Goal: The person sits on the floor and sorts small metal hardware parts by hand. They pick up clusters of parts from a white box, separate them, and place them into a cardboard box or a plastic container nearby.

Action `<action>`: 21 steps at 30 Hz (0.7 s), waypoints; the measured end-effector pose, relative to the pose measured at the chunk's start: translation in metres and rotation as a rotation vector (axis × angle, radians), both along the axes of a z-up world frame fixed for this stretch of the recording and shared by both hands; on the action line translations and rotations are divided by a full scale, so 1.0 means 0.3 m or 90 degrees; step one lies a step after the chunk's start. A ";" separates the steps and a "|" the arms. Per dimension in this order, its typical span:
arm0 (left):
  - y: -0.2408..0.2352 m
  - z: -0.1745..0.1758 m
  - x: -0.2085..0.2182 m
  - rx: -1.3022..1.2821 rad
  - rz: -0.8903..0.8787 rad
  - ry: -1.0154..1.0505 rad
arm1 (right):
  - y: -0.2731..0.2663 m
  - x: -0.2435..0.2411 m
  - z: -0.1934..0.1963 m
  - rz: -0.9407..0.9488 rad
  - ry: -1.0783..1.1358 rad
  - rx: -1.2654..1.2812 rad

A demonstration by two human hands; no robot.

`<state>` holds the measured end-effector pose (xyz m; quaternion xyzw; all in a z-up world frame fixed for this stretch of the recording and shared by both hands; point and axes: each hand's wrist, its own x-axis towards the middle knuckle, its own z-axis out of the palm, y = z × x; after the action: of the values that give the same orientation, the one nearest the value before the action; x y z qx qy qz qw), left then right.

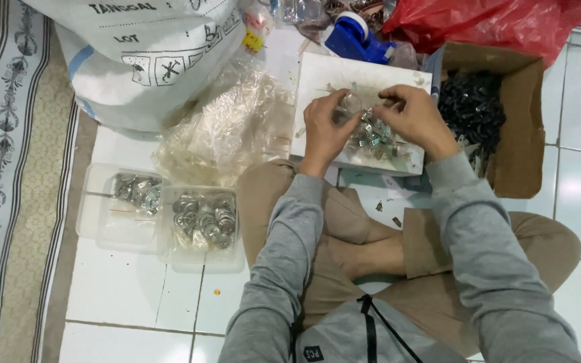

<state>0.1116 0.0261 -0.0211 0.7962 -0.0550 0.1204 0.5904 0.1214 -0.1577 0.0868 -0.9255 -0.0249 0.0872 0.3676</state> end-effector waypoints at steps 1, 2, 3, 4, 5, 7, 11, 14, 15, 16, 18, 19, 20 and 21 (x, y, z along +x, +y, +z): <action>0.004 -0.010 0.006 -0.001 0.003 -0.001 | 0.017 -0.042 0.021 0.003 -0.001 -0.001; 0.008 -0.020 0.012 -0.027 0.014 0.001 | 0.033 -0.085 0.040 -0.011 0.092 -0.108; 0.008 -0.029 0.018 -0.055 0.026 0.004 | 0.046 -0.127 0.062 -0.026 0.184 -0.217; 0.010 -0.021 0.029 -0.057 0.029 0.003 | 0.033 -0.131 0.015 -0.023 0.182 -0.219; 0.012 -0.017 0.024 -0.050 0.028 0.008 | 0.021 -0.152 -0.037 -0.048 0.124 -0.200; 0.012 -0.010 0.012 -0.042 0.020 0.015 | -0.008 -0.169 -0.135 -0.081 0.069 -0.179; 0.021 0.022 0.008 -0.034 0.012 0.002 | -0.049 -0.109 -0.269 -0.058 -0.062 -0.151; 0.026 0.039 -0.002 -0.044 0.020 0.004 | -0.068 -0.065 -0.334 -0.047 -0.107 -0.136; 0.025 0.042 -0.006 -0.054 0.018 0.009 | -0.076 -0.054 -0.356 -0.043 -0.122 -0.132; 0.030 0.038 -0.002 -0.054 0.024 0.008 | -0.071 -0.040 -0.358 -0.037 -0.124 -0.131; 0.028 0.026 -0.005 -0.044 0.004 0.026 | -0.074 -0.036 -0.364 -0.021 -0.118 -0.172; 0.026 0.028 -0.005 -0.045 0.001 0.025 | -0.071 -0.036 -0.364 -0.025 -0.119 -0.173; 0.024 0.031 -0.005 -0.040 -0.006 0.021 | -0.068 -0.036 -0.363 -0.020 -0.119 -0.188; 0.026 0.033 -0.005 -0.036 -0.009 0.018 | -0.062 -0.033 -0.363 -0.012 -0.119 -0.203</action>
<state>0.1100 0.0338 -0.0112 0.7804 -0.0488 0.1069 0.6141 0.1116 -0.1763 -0.0221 -0.9764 -0.0359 0.0005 0.2130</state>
